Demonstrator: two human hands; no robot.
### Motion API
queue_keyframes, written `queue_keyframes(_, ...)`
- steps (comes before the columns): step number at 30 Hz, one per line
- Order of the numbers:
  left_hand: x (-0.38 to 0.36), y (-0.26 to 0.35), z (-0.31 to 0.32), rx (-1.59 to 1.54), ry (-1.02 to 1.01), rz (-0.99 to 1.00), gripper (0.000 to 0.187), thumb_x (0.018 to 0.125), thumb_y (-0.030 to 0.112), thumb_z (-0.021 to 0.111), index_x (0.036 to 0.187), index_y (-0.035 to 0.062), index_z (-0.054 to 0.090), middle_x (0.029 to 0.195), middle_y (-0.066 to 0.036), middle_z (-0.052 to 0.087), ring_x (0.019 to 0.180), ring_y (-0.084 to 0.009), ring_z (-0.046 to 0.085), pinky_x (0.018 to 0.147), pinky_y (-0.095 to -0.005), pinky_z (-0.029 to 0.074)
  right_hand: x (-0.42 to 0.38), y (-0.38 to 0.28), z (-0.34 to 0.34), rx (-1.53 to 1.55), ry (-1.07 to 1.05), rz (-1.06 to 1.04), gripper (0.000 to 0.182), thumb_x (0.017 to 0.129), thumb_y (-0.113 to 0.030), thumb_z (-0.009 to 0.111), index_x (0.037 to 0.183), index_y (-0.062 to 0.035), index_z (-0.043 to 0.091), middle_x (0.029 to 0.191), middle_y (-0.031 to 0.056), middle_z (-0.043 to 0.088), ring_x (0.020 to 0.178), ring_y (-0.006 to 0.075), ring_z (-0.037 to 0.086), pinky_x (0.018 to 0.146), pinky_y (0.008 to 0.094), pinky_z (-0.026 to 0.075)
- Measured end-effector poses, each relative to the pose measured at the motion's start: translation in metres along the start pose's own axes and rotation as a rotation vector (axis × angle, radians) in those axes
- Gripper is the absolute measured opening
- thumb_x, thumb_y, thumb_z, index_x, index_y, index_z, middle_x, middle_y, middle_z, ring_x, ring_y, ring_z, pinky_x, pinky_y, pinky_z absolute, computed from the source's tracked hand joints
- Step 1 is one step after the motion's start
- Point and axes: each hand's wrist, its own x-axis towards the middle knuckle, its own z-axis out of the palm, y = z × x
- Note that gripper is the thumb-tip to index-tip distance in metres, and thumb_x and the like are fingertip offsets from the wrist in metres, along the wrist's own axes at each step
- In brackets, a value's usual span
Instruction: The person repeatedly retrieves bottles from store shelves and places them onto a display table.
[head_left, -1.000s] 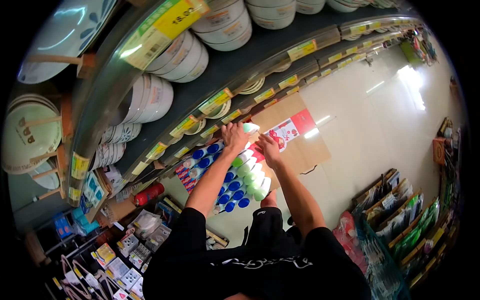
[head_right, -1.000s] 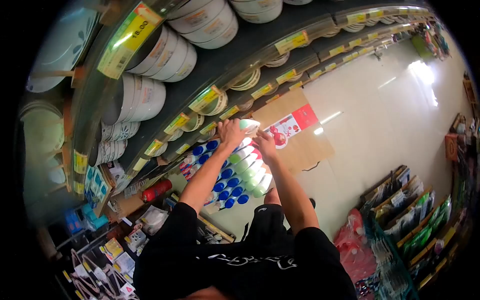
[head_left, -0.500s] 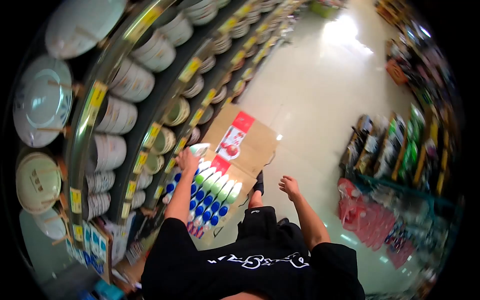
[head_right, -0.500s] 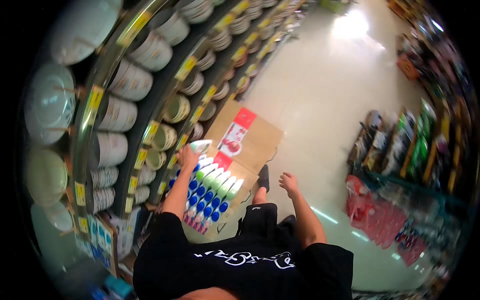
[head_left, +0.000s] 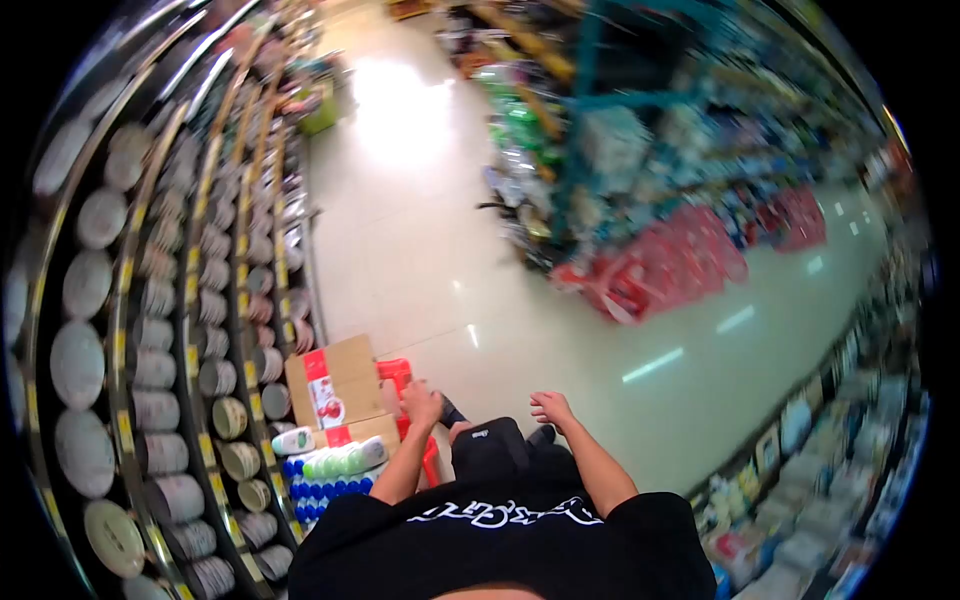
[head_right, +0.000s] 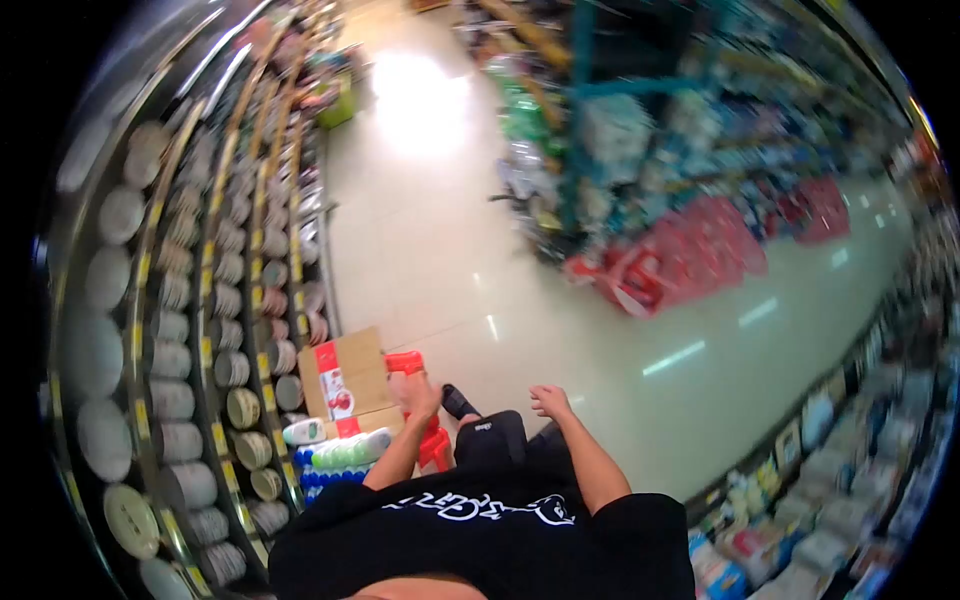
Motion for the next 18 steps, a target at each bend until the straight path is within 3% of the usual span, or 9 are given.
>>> queue_keyframes(2,-0.027,0.096,0.017,0.050,-0.289,0.231,0.049,0.080,0.043,0.066,0.117,0.0096,0.063,0.117,-0.017,0.061,0.117,-0.0345,0.054,0.097,-0.0536,0.041,-0.029,0.011,-0.042,0.032,0.005,-0.075,0.040,0.091,-0.034,0.065,0.120,-0.0070,0.062,0.104,0.0054,0.067,0.082,0.0171,0.066,0.065,0.0280,0.053)
queue_keyframes(5,-0.068,0.200,0.039,0.156,-0.555,0.678,0.048,0.081,0.044,0.066,0.116,0.0123,0.064,0.119,-0.016,0.061,0.117,-0.0338,0.054,0.095,-0.0549,0.042,-0.075,0.024,-0.105,0.152,0.093,-0.172,0.045,0.091,-0.035,0.065,0.124,-0.0042,0.060,0.108,0.0060,0.067,0.084,0.0166,0.066,0.068,0.0275,0.052)
queue_keyframes(6,-0.078,0.230,0.039,0.133,-0.601,0.746,0.045,0.081,0.043,0.066,0.113,0.0116,0.066,0.116,-0.014,0.063,0.113,-0.0315,0.058,0.092,-0.0519,0.045,-0.088,0.026,-0.123,0.191,0.148,-0.209,0.045,0.091,-0.034,0.065,0.124,-0.0035,0.060,0.108,0.0061,0.067,0.085,0.0162,0.066,0.068,0.0274,0.052)
queue_keyframes(9,-0.095,0.307,0.049,-0.033,-0.722,0.775,0.041,0.083,0.041,0.065,0.110,0.0102,0.067,0.111,-0.013,0.067,0.105,-0.0296,0.063,0.088,-0.0476,0.049,-0.106,0.030,-0.189,0.310,0.301,-0.330,0.045,0.091,-0.032,0.066,0.125,-0.0018,0.059,0.106,0.0066,0.068,0.085,0.0149,0.066,0.069,0.0272,0.052)
queue_keyframes(10,-0.099,0.326,0.057,-0.048,-0.668,0.850,0.040,0.084,0.040,0.063,0.108,0.0083,0.067,0.103,-0.012,0.069,0.100,-0.0304,0.066,0.086,-0.0445,0.050,-0.113,0.027,-0.212,0.348,0.354,-0.368,0.045,0.091,-0.031,0.066,0.125,-0.0013,0.059,0.106,0.0068,0.068,0.085,0.0145,0.066,0.069,0.0272,0.052)
queue_keyframes(13,-0.100,0.390,0.086,-0.012,-0.775,0.905,0.038,0.084,0.038,0.062,0.108,0.0072,0.067,0.103,-0.014,0.069,0.101,-0.0319,0.065,0.088,-0.0447,0.050,-0.131,0.011,-0.281,0.471,0.499,-0.449,0.043,0.091,-0.029,0.066,0.123,-0.0003,0.060,0.098,0.0054,0.068,0.083,0.0129,0.065,0.069,0.0270,0.051)
queue_keyframes(16,-0.089,0.449,0.116,0.236,-0.880,0.986,0.043,0.083,0.040,0.062,0.108,0.0046,0.066,0.104,-0.018,0.069,0.100,-0.0346,0.065,0.088,-0.0444,0.051,-0.125,0.008,-0.350,0.452,0.613,-0.484,0.042,0.091,-0.028,0.066,0.121,0.0009,0.060,0.092,0.0032,0.066,0.080,0.0125,0.063,0.069,0.0265,0.050)
queue_keyframes(18,-0.086,0.504,0.131,0.424,-0.959,1.044,0.049,0.086,0.044,0.061,0.111,0.0012,0.065,0.107,-0.021,0.067,0.106,-0.0364,0.063,0.091,-0.0445,0.049,-0.104,0.021,-0.397,0.267,0.712,-0.494,0.043,0.090,-0.027,0.067,0.122,0.0019,0.060,0.092,0.0044,0.067,0.080,0.0130,0.063,0.070,0.0265,0.050)
